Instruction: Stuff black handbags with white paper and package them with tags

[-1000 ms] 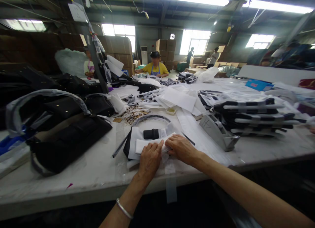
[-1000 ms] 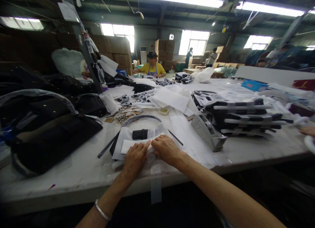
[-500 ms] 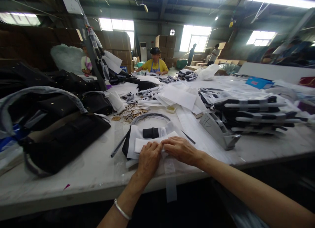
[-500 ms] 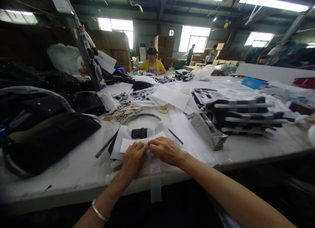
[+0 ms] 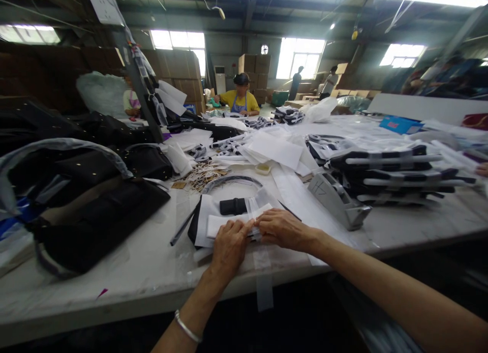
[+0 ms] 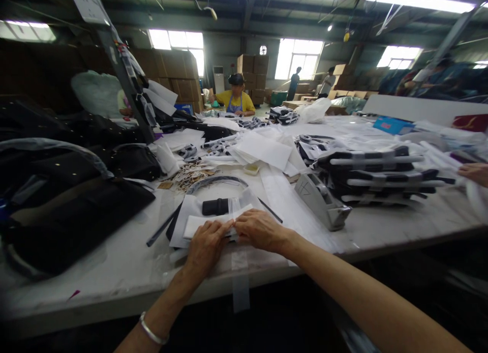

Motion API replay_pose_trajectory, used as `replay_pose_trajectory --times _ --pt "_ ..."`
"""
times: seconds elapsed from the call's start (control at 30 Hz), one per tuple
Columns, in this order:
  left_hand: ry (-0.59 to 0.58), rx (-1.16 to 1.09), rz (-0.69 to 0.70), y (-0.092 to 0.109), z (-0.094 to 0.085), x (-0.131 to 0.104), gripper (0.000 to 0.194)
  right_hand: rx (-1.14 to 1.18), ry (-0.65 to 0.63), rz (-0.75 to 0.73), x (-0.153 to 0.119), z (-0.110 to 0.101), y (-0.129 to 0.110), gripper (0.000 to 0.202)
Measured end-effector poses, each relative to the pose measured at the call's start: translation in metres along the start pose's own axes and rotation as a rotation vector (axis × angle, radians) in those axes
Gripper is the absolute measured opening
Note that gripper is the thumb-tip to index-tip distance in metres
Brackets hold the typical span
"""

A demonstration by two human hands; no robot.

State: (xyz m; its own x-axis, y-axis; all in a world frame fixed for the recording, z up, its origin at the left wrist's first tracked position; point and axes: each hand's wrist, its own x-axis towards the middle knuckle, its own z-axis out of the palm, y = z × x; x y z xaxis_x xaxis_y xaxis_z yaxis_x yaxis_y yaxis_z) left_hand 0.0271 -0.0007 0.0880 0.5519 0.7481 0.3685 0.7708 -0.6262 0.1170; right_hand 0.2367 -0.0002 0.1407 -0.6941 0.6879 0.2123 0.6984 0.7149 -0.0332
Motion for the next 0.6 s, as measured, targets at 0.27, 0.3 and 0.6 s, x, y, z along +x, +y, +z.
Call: replay_pose_trajectory --times 0.27,0.3,0.6 --pt "0.009 -0.062 0.011 0.003 -0.010 0.001 0.038 -0.205 0.081 0.017 0.003 0.022 -0.009 0.007" --pt "0.016 -0.074 0.006 0.005 -0.011 0.000 0.038 -0.224 0.104 -0.001 0.002 0.024 -0.010 0.007" --pt "0.093 0.003 -0.109 0.014 -0.001 0.007 0.030 -0.356 0.090 -0.070 0.009 0.028 -0.009 0.016"
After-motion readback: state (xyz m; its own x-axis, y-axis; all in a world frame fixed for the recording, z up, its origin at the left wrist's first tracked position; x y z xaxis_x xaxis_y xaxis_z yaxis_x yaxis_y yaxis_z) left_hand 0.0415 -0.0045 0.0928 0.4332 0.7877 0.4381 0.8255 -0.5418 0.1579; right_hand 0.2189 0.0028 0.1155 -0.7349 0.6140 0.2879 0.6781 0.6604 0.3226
